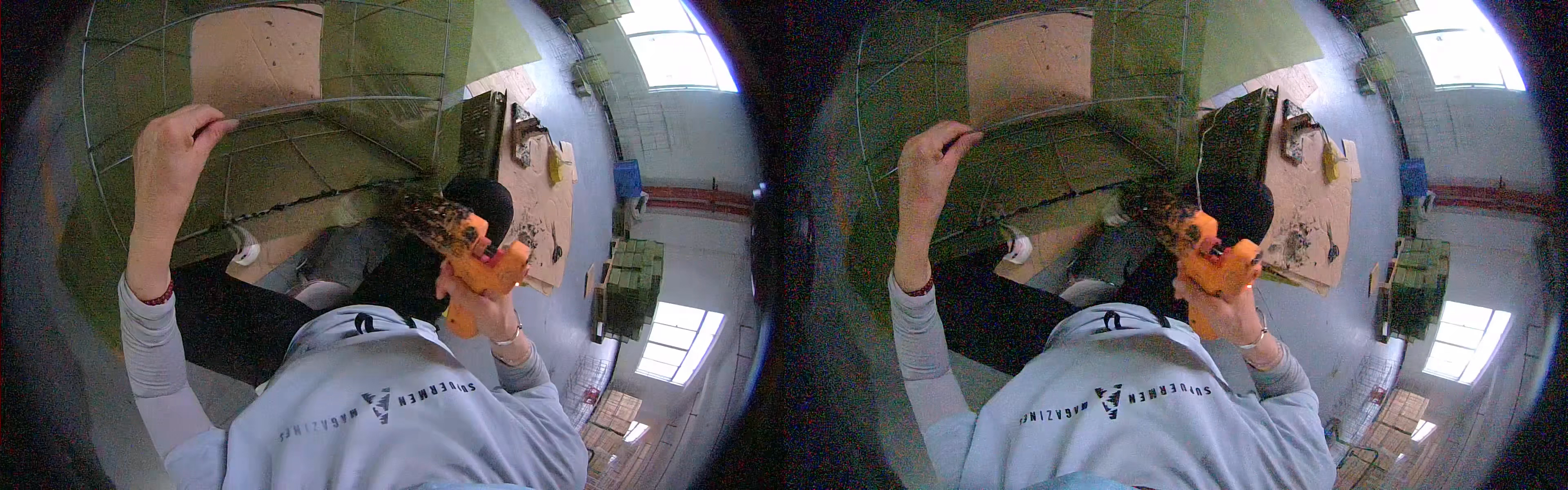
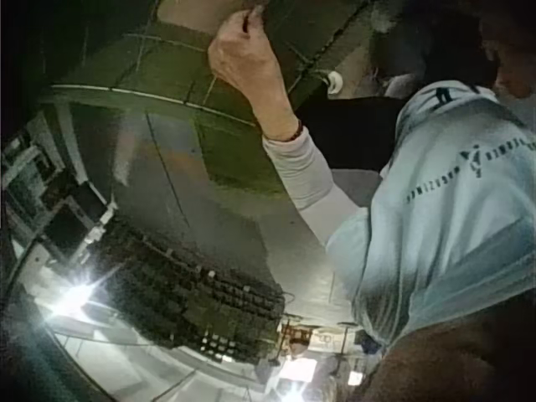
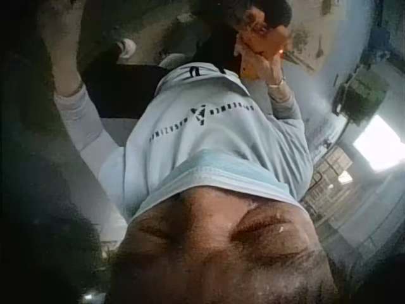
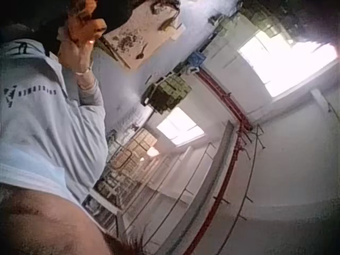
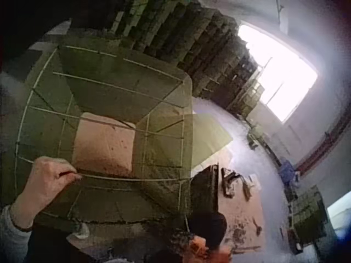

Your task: Assembling a wire-framed structure by gluing green foam panels onto it.

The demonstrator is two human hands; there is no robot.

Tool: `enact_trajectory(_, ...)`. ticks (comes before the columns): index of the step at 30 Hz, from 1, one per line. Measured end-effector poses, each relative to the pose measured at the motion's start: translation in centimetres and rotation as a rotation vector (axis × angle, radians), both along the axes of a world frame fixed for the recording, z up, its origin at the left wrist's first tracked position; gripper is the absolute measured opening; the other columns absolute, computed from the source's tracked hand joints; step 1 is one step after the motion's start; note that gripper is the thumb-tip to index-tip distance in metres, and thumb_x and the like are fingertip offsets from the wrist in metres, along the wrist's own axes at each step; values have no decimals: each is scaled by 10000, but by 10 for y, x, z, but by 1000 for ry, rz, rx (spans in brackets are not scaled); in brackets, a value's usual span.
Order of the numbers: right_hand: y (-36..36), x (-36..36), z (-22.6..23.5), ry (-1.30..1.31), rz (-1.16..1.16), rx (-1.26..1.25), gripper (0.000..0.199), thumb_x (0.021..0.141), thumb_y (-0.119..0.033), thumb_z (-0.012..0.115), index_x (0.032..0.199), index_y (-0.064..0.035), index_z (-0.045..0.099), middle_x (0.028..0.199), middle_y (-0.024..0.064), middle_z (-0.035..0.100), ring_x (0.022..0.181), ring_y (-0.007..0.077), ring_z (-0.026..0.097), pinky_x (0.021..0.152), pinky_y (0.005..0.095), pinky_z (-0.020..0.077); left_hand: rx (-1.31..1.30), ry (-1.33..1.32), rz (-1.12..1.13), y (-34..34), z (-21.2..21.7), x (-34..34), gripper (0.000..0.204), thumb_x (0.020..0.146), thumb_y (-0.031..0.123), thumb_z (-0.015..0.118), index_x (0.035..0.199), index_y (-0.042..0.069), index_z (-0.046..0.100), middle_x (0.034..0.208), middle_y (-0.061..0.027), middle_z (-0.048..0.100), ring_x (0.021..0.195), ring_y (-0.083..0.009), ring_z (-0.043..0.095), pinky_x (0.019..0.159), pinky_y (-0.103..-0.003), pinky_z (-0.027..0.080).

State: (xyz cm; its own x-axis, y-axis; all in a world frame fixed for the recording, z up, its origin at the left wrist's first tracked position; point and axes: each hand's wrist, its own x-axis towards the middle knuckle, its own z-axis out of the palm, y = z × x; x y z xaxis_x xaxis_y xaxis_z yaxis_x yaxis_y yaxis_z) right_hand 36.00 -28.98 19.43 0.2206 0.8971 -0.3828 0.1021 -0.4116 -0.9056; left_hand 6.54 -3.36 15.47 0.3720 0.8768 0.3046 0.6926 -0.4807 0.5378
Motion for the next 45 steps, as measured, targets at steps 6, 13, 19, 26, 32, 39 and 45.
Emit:
enact_trajectory(6, -1, 20, 6, 79, -134, 180, 241, 838, 0, 657, 1057, 27, 560, 948, 92, 624, 856, 182, 629, 754, 302, 523, 106, -41, -26, 1, -3, 0, 178, 814, 216, 655, 813, 39, 674, 771, -130, 633, 697, -319, 619, 606, -376, 456)
enact_trajectory(13, 6, 36, 23, -185, -83, 62, 218, 881, -75, 599, 1068, 19, 536, 978, 79, 576, 893, 195, 594, 825, 351, 495, 74, -40, -15, -1, -3, 0, 171, 817, 204, 657, 821, 35, 678, 784, -127, 640, 707, -315, 627, 611, -369, 463)
enact_trajectory(19, 18, 41, 31, -257, -59, 46, 156, 872, -20, 588, 1014, 27, 545, 914, 69, 582, 832, 160, 590, 758, 290, 490, 44, -51, -16, -3, -1, 1, 169, 818, 208, 655, 821, 41, 678, 789, -123, 641, 711, -317, 625, 615, -375, 464)
enact_trajectory(26, 18, 47, 34, -270, -17, 22, 252, 843, -39, 664, 1067, -5, 552, 921, 44, 607, 782, 129, 606, 701, 276, 521, 32, -34, 2, -3, 1, 1, 193, 814, 238, 656, 816, 45, 673, 794, -126, 640, 715, -319, 622, 619, -384, 463)
enact_trajectory(32, 20, 51, 37, -304, -7, 2, 238, 840, -47, 658, 1048, 1, 553, 905, 47, 597, 773, 132, 590, 702, 278, 498, 70, -9, -3, -1, -1, 0, 186, 811, 233, 658, 805, 47, 676, 785, -123, 641, 716, -319, 624, 617, -379, 462)
enact_trajectory(39, 25, 44, 53, -339, -14, -109, 205, 841, 2, 619, 1035, 12, 553, 876, 50, 591, 761, 140, 578, 691, 282, 495, 47, -17, -7, -3, 0, 1, 190, 813, 233, 657, 805, 44, 676, 782, -125, 640, 717, -312, 626, 619, -372, 460)
enact_trajectory(45, 27, 55, 43, -464, 61, 13, 203, 840, -4, 630, 1029, 17, 560, 877, 47, 597, 753, 133, 580, 662, 278, 496, 55, -48, -1, -2, 1, 0, 188, 821, 226, 652, 809, 39, 676, 766, -129, 634, 697, -310, 624, 606, -370, 453)
